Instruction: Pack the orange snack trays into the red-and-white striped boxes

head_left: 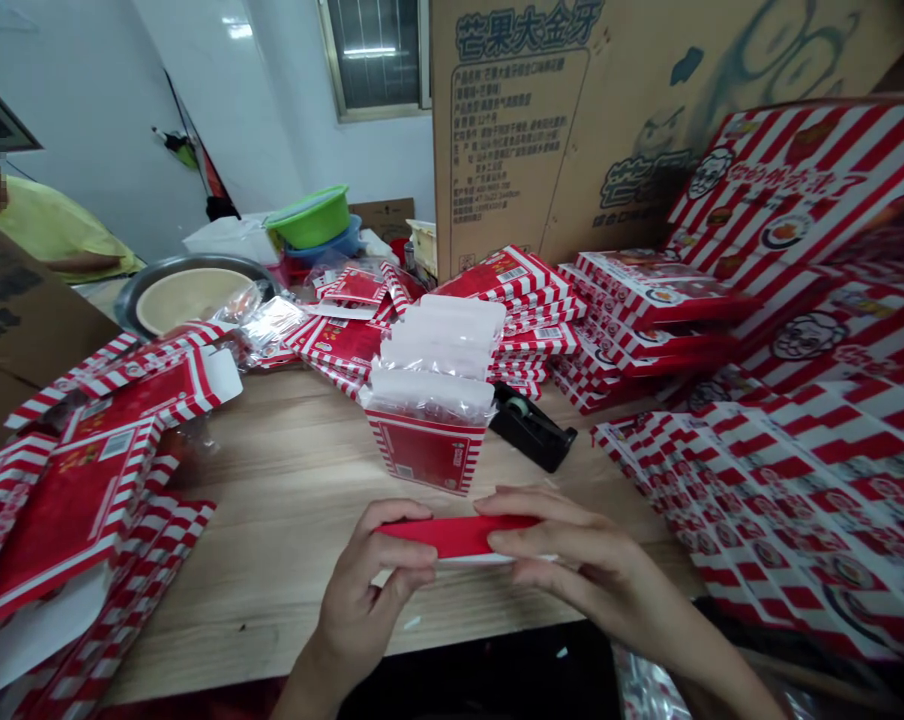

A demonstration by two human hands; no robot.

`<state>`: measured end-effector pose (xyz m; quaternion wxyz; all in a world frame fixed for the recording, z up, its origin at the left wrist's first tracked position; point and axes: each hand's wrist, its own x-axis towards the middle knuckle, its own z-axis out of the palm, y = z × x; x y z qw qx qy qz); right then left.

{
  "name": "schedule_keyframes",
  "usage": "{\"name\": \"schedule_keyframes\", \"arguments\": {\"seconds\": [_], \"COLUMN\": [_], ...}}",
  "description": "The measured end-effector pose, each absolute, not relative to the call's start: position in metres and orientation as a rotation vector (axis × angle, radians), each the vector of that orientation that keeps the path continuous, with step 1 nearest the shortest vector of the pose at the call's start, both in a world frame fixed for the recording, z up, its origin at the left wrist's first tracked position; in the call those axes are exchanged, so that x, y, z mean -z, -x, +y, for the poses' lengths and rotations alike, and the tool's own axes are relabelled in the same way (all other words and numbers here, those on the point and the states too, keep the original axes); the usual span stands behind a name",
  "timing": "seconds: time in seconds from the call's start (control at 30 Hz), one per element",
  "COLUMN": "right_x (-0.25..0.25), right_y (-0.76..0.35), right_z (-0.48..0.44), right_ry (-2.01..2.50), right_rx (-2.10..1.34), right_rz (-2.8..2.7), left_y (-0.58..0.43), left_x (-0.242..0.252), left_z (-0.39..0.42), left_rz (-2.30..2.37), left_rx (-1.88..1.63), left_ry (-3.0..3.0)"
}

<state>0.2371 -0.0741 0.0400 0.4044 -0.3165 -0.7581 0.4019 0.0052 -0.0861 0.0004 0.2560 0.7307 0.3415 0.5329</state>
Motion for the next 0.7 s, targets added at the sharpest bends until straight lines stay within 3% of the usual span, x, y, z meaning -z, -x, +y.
{"name": "schedule_keyframes", "arguments": {"seconds": [0.13, 0.5, 0.7], "right_x": [-0.048, -0.026, 0.020], "right_y": [-0.232, -0.249, -0.302], "right_z": [-0.071, -0.070, 0.004], "right_ry": [0.871, 0.795, 1.417], "right_rx": [-1.208, -1.224, -0.604], "right_rz": [-1.719, -1.858, -1.269], "left_y": [-0.006, -0.010, -0.010], "left_x": [0.002, 0.000, -0.003], "left_z": [-0.084, -0.081, -0.081], "left_rz": [0.946, 0.972, 1.007], "left_rx": [-1.452, -1.491, -1.488], "left_ry": [-1.998, -2.020, -2.026]}}
